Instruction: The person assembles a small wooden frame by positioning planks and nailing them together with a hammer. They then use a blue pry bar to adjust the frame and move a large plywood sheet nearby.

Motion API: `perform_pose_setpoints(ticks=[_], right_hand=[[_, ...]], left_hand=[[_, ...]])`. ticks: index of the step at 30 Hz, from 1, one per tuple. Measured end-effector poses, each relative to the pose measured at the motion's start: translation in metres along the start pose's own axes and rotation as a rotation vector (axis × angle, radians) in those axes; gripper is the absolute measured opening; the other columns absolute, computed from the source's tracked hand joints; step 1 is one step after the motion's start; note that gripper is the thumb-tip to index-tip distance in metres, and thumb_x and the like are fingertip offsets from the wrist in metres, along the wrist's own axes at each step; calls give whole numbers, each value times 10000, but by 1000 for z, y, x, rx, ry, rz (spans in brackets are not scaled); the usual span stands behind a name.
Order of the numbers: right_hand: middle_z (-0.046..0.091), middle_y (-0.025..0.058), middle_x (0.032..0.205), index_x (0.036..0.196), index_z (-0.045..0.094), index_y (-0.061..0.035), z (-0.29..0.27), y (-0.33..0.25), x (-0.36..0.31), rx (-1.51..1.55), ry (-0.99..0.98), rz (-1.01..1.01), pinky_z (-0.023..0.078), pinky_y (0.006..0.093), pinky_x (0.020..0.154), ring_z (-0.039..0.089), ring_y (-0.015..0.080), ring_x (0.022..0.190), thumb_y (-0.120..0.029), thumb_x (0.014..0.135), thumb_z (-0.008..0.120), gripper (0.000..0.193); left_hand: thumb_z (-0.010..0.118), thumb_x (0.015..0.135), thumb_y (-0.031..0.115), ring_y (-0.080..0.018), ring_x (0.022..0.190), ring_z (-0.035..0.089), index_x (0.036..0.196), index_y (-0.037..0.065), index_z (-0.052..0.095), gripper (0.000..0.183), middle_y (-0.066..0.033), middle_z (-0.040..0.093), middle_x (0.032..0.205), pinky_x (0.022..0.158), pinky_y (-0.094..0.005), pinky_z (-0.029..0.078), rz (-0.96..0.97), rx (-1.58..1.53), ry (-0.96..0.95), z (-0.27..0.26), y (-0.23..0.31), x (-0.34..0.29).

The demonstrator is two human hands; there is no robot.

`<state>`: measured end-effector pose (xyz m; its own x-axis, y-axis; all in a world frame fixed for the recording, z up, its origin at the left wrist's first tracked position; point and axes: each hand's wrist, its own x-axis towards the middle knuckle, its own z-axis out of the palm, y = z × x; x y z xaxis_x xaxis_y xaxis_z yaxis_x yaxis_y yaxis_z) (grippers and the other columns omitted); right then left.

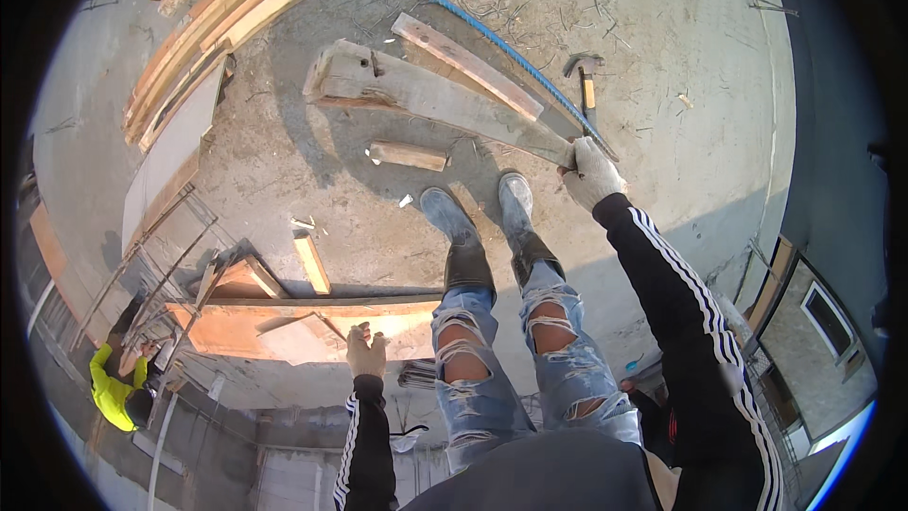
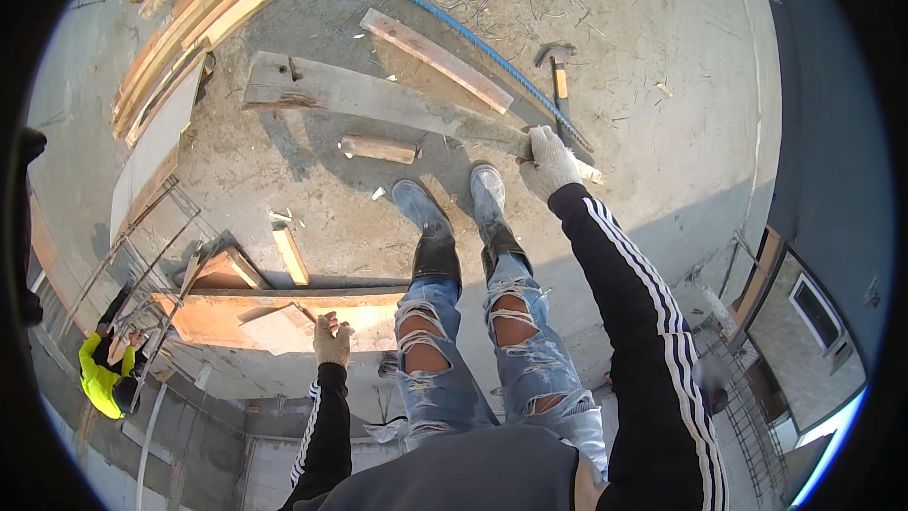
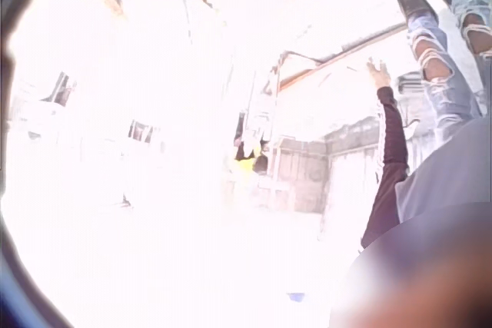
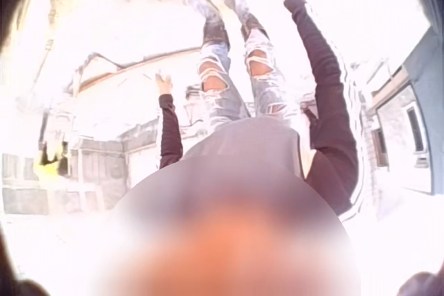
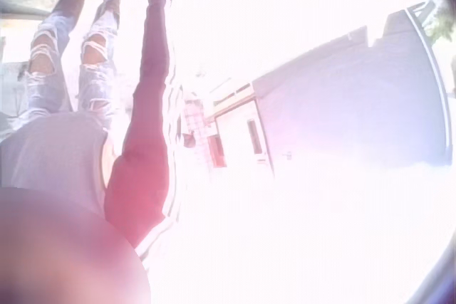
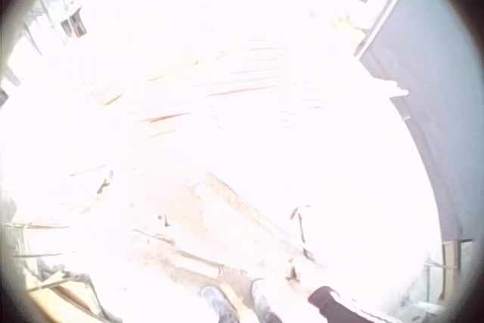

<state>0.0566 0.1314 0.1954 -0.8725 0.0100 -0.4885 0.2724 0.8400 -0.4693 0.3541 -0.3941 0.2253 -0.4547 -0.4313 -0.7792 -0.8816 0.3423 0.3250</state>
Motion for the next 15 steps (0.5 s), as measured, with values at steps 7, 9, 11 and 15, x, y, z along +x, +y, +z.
perform_pose_setpoints(ticks=[7, 9, 11, 15], right_hand=[[684, 49, 1204, 1350, 574, -66, -190, -87, -75, 738, 313, 65, 528, 321, 961, 655, 166, 1080, 117, 874, 589, 509], [675, 50, 1204, 1346, 570, -58, -243, -117, -107, 794, 370, 41, 528, 330, 938, 636, 166, 1101, 36, 887, 695, 485], [686, 51, 1149, 1288, 595, -27, -285, -145, -137, 815, 459, 22, 530, 321, 909, 643, 172, 1045, -40, 890, 755, 429], [695, 37, 1069, 1160, 634, 3, -347, -180, -192, 965, 511, 30, 542, 327, 894, 662, 198, 952, -130, 880, 801, 351]], left_hand=[[681, 900, 68, -196, 893, 676, 1239, -70, 561, 385, -142, 657, 1057, 801, -318, 566, -11, -416, -63, -82, 16, -131], [669, 908, 48, -191, 854, 674, 1228, -83, 557, 363, -137, 652, 1020, 780, -309, 566, -30, -623, -8, -105, 9, -165], [668, 900, 23, -186, 829, 667, 1212, -85, 556, 348, -135, 644, 981, 770, -307, 565, -40, -677, 54, -128, 2, -180], [681, 885, -1, -174, 791, 634, 1159, -95, 555, 316, -126, 635, 921, 722, -294, 538, 42, -932, 43, -158, -7, -183]])
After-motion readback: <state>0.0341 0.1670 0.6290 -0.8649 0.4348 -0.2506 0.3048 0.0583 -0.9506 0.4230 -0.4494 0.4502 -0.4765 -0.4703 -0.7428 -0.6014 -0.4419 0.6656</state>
